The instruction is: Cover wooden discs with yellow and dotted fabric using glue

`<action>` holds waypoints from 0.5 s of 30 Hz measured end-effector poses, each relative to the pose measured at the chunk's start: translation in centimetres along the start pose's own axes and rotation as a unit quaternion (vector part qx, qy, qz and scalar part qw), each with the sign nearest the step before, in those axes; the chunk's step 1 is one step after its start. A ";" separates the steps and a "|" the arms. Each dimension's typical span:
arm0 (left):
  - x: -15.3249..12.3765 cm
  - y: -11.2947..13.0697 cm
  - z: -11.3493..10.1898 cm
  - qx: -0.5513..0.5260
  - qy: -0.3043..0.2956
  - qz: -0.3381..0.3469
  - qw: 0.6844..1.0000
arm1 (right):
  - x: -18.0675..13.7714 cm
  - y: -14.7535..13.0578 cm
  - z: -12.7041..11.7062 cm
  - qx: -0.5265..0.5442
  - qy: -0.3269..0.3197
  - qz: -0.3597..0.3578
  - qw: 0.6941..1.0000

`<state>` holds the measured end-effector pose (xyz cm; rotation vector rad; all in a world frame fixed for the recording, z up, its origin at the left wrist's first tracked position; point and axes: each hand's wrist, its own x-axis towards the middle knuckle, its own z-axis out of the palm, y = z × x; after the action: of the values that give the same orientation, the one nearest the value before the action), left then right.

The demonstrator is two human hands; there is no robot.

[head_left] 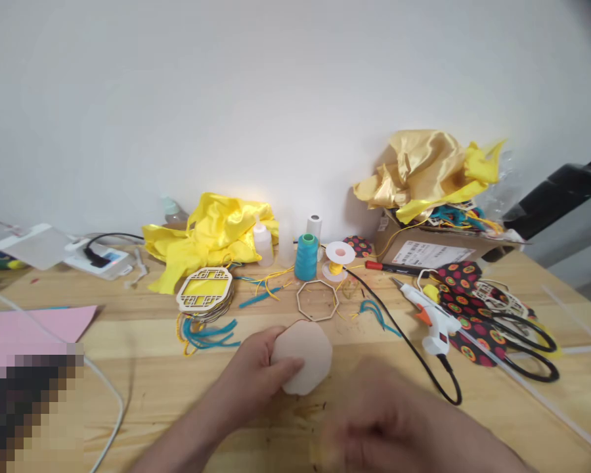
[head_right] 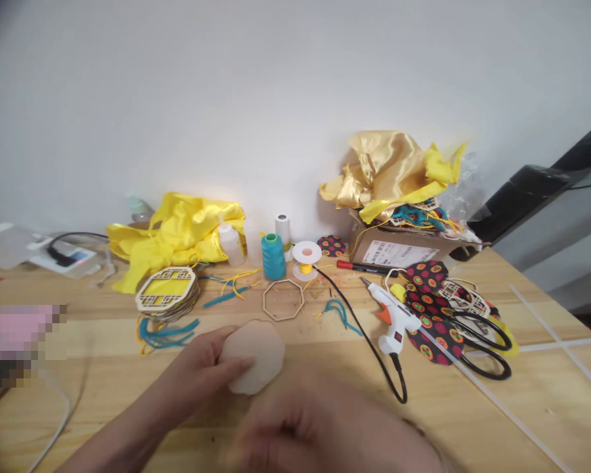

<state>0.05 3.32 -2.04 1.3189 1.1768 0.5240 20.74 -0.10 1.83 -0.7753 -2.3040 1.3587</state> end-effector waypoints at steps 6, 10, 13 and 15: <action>-0.3 -0.2 0.3 0.035 -0.047 0.024 0.998 | 0.2 -1.4 -4.4 -0.297 0.337 0.023 0.893; -0.7 -0.4 0.9 0.014 -0.076 0.038 0.996 | 0.9 1.1 -5.3 -0.356 0.393 0.036 0.847; -0.8 -0.4 1.3 0.052 -0.062 0.053 0.995 | 1.4 4.0 -4.7 -0.409 0.293 0.151 0.851; -0.8 -0.4 1.5 0.100 -0.020 0.071 0.992 | 1.6 5.1 -4.0 -0.455 0.250 0.189 0.834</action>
<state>0.96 1.87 -2.33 1.5862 1.1311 0.4887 23.09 5.64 -0.65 -1.6868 -2.3200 -0.0141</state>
